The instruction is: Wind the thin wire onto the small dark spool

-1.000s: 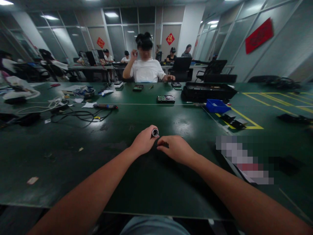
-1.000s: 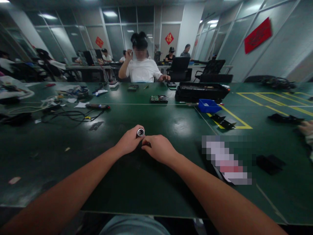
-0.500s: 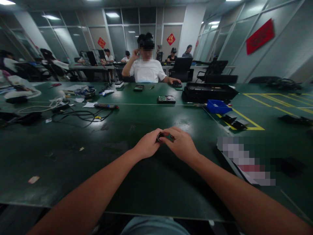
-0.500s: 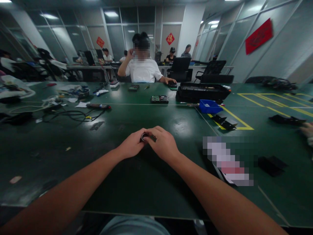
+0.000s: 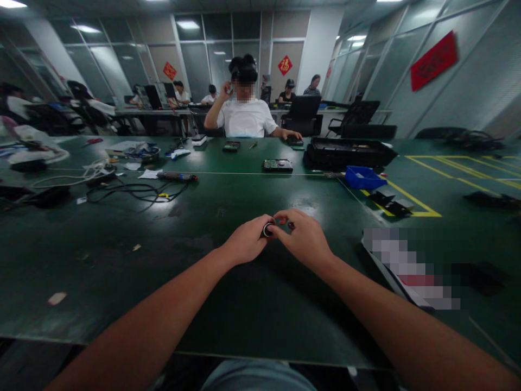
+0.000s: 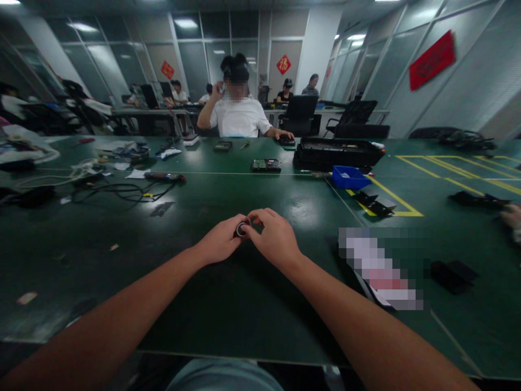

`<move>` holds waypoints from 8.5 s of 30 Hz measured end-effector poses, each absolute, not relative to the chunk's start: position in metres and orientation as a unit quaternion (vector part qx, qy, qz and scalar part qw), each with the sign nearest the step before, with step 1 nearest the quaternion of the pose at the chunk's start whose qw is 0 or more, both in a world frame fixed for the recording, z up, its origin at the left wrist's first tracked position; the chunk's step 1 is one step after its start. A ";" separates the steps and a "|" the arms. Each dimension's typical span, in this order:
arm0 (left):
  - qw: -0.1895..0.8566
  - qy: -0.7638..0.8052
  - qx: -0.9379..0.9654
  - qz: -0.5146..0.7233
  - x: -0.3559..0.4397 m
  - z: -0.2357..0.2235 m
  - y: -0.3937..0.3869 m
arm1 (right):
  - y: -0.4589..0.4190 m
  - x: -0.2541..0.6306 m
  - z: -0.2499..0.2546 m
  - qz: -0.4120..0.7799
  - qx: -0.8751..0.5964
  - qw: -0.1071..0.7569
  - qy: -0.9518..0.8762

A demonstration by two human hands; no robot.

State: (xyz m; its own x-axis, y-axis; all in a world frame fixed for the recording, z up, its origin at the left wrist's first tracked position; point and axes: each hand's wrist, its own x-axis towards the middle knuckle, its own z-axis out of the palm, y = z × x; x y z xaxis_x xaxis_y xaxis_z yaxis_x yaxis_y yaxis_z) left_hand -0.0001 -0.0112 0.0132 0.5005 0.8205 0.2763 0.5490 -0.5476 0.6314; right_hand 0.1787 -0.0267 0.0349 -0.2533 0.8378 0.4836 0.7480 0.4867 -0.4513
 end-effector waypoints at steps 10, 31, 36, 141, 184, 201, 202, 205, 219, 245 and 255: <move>0.240 0.433 0.804 0.329 -0.002 0.009 -0.007 | -0.031 0.179 0.038 0.103 -0.482 0.417 -0.764; 0.292 0.472 0.738 0.384 -0.008 0.003 0.003 | -0.045 0.180 0.043 0.052 -0.412 0.530 -0.739; 0.291 0.466 0.746 0.376 -0.008 0.003 0.003 | -0.041 0.178 0.043 0.048 -0.419 0.495 -0.759; 0.231 0.480 0.777 0.336 -0.009 0.004 0.002 | -0.043 0.181 0.045 0.081 -0.392 0.440 -0.804; 0.223 0.489 0.776 0.329 -0.009 0.008 -0.001 | -0.037 0.182 0.042 -0.007 -0.481 0.478 -0.735; 0.222 0.490 0.781 0.316 -0.009 0.006 0.000 | -0.044 0.178 0.046 0.042 -0.419 0.410 -0.809; 0.221 0.493 0.779 0.320 -0.009 0.006 0.000 | -0.044 0.177 0.045 0.038 -0.416 0.413 -0.809; 0.219 0.493 0.774 0.331 -0.010 0.007 0.000 | -0.043 0.177 0.041 0.056 -0.406 0.442 -0.798; 0.221 0.503 0.768 0.330 -0.011 0.006 0.001 | -0.040 0.175 0.037 0.169 -0.447 0.503 -0.721; 0.219 0.486 0.780 0.328 -0.011 0.010 0.000 | -0.032 0.175 0.032 0.223 -0.449 0.555 -0.663; 0.226 0.488 0.778 0.325 -0.013 0.008 0.000 | -0.036 0.176 0.041 0.152 -0.478 0.501 -0.705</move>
State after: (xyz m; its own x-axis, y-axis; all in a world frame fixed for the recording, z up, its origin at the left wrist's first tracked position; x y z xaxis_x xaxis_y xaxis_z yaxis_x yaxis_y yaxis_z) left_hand -0.0126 0.0005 0.0083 0.3114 0.9062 0.2859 0.6125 -0.4215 0.6687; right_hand 0.1764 -0.0360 0.0406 -0.0394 0.8266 0.5614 0.5220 0.4961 -0.6938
